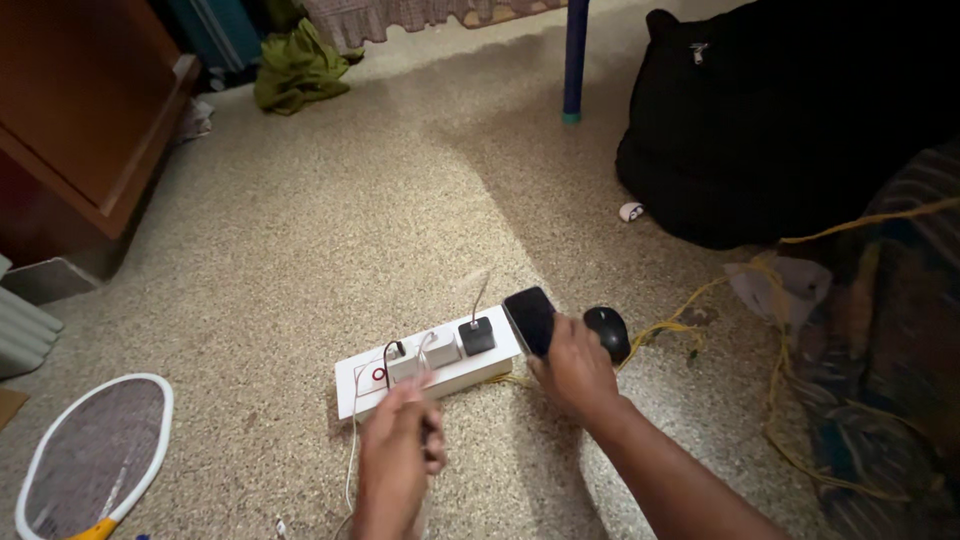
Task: The person organizes several electronic devices and their charging accessories on the floor. They handle a smartphone, a computer mouse, a yellow electric fly swatter, a pink hair trimmer, multiple charging cables, and power adapters, then plug the adapters into a white power strip.
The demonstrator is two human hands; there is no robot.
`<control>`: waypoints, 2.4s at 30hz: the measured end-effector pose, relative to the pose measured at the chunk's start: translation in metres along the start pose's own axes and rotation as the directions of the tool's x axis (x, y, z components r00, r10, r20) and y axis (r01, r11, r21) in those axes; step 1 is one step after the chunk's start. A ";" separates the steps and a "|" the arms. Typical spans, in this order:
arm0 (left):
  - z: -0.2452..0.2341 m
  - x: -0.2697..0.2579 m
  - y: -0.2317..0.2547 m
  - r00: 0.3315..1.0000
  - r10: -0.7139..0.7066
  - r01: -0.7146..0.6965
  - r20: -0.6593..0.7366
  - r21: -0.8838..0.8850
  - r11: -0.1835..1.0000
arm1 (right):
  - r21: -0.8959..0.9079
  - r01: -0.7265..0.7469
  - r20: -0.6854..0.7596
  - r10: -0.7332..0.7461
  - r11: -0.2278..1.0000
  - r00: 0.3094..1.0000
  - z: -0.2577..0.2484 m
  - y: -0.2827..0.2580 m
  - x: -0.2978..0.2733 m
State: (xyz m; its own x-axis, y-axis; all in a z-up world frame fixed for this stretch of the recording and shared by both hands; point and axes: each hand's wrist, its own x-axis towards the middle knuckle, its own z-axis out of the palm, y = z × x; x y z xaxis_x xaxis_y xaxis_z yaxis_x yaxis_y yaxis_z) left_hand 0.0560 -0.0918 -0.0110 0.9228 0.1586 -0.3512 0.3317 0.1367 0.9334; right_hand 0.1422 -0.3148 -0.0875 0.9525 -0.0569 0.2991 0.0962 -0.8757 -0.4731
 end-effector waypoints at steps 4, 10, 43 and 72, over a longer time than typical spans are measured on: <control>-0.018 0.011 0.007 0.992 -0.005 -0.017 -0.126 -0.168 0.986 | -0.173 -0.072 0.192 0.106 0.982 0.976 0.019 0.005 0.004; -0.016 0.026 0.004 0.952 0.017 -0.113 -0.305 -0.299 0.947 | -0.086 -0.232 0.258 0.247 0.969 0.934 0.010 0.002 0.020; -0.036 0.014 0.046 0.964 0.247 -0.216 -0.097 -0.826 0.520 | 0.612 -0.280 0.558 -0.153 0.739 0.816 -0.091 -0.167 -0.051; -0.035 -0.036 0.090 0.961 0.140 0.002 0.237 -0.513 0.859 | 0.040 -0.260 0.035 0.258 0.965 0.965 -0.093 -0.014 0.002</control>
State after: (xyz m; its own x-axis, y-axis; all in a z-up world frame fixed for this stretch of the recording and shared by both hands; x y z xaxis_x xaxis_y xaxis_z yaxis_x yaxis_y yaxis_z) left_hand 0.0458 -0.0508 0.0832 0.9800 -0.0605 -0.1895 0.1858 0.6189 0.7631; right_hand 0.1161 -0.3470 -0.0035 0.9546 -0.2642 0.1374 -0.1429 -0.8111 -0.5673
